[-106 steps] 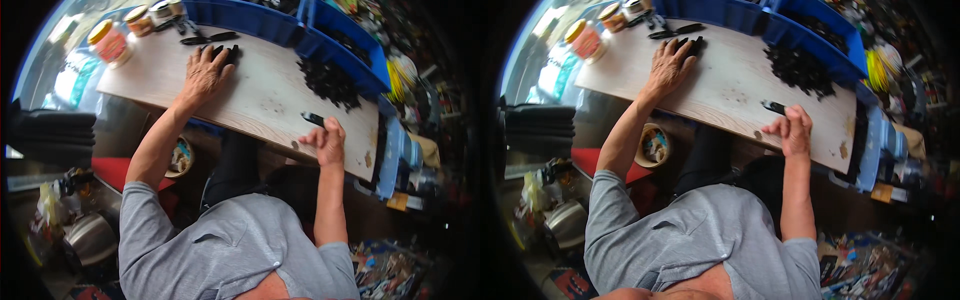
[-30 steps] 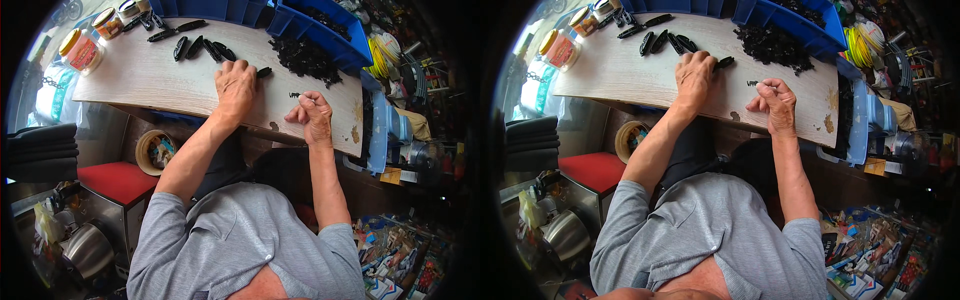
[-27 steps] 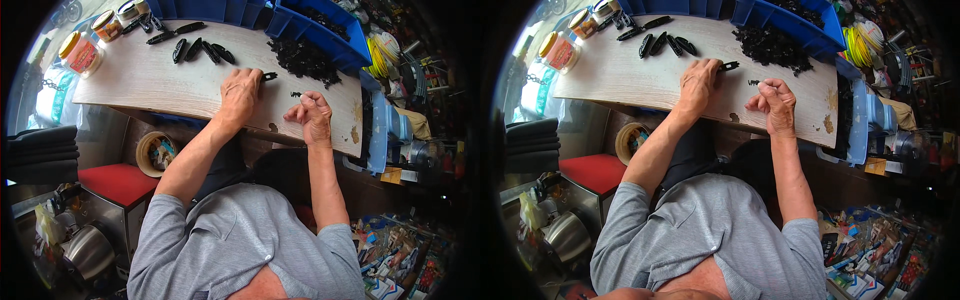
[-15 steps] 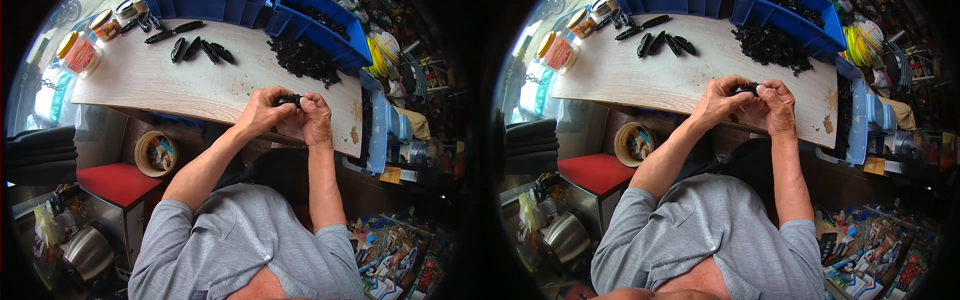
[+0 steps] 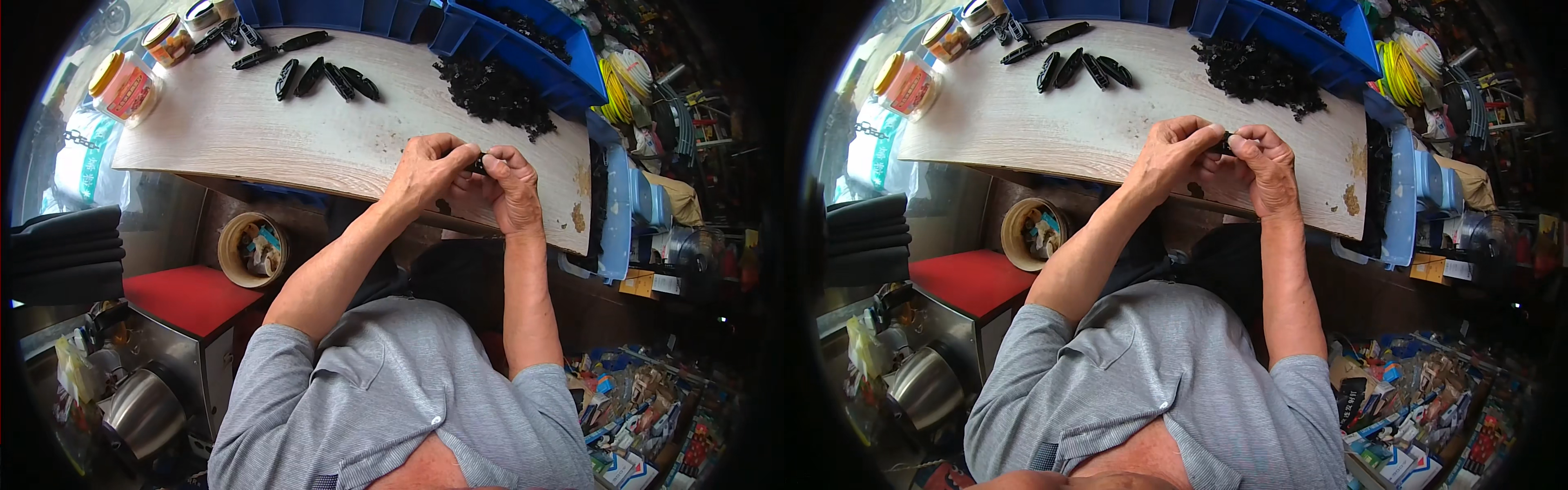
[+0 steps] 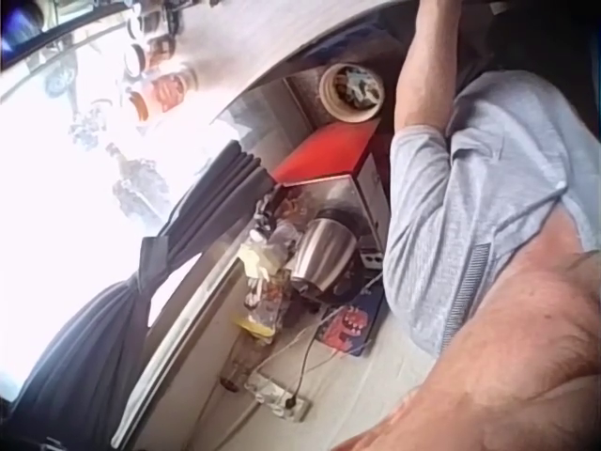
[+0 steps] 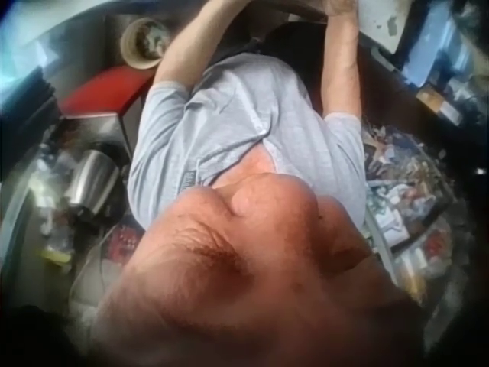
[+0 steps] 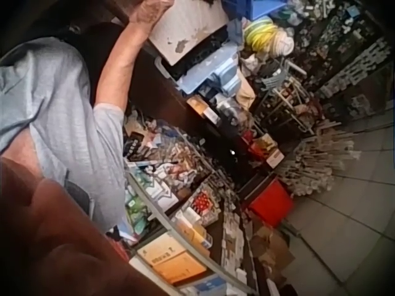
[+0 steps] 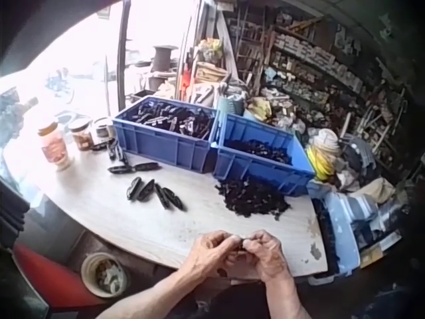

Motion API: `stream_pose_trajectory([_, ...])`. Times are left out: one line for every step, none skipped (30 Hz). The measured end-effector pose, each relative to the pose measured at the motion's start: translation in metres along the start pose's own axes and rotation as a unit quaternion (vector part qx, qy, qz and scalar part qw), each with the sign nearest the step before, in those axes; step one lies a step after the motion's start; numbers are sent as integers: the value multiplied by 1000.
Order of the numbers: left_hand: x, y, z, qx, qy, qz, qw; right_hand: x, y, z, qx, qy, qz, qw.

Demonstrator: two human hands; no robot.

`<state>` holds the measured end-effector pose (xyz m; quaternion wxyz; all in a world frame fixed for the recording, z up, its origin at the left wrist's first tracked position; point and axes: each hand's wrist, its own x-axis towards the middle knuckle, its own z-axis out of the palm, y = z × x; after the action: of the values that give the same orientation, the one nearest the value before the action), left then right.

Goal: The person is manually assembling small black plastic components at a workbench.

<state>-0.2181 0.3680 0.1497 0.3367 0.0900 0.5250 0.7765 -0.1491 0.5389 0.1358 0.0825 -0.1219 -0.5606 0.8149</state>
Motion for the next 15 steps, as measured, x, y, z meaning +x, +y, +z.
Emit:
stream_pose_trajectory([2,-2,0,5,10,-2,1000,0,0,3,-11,4,2,1000])
stream_pose_trajectory([5,-4,-1,5,9,-1,1000,1,-1,6,-22,8,3,1000])
stream_pose_trajectory([6,-7,-2,12,16,13,1000,0,-2,9,-22,9,2,1000])
stream_pose_trajectory([7,-7,-3,18,23,26,999,-1,-4,14,-38,18,2,999])
stream_pose_trajectory([7,-8,-3,18,21,26,999,-2,-7,16,-54,27,1,998])
stream_pose_trajectory([6,-8,-3,-12,28,20,999,-2,-10,17,-54,29,1,998])
stream_pose_trajectory([5,-7,-2,-41,32,16,999,-3,-16,18,-99,27,26,994])
stream_pose_trajectory([5,-8,-2,-41,30,16,999,-4,-19,18,-144,26,52,988])
stream_pose_trajectory([5,-10,-2,-46,29,24,998,-5,-19,17,-144,28,51,988])
stream_pose_trajectory([5,-11,-3,-53,30,31,998,-4,-19,18,-143,9,54,988])
stream_pose_trajectory([5,-11,-3,-53,28,31,998,-4,-18,18,-141,-10,57,988])
stream_pose_trajectory([4,-11,-3,-52,21,28,998,-5,-17,20,-141,-9,56,988])
stream_pose_trajectory([3,-11,-2,-51,14,25,998,-7,-15,21,-147,6,47,988])
stream_pose_trajectory([2,-10,-1,-51,11,25,998,-9,-13,22,-152,21,38,987])
stream_pose_trajectory([0,-9,0,-47,13,19,999,-7,-8,21,-150,29,25,988])
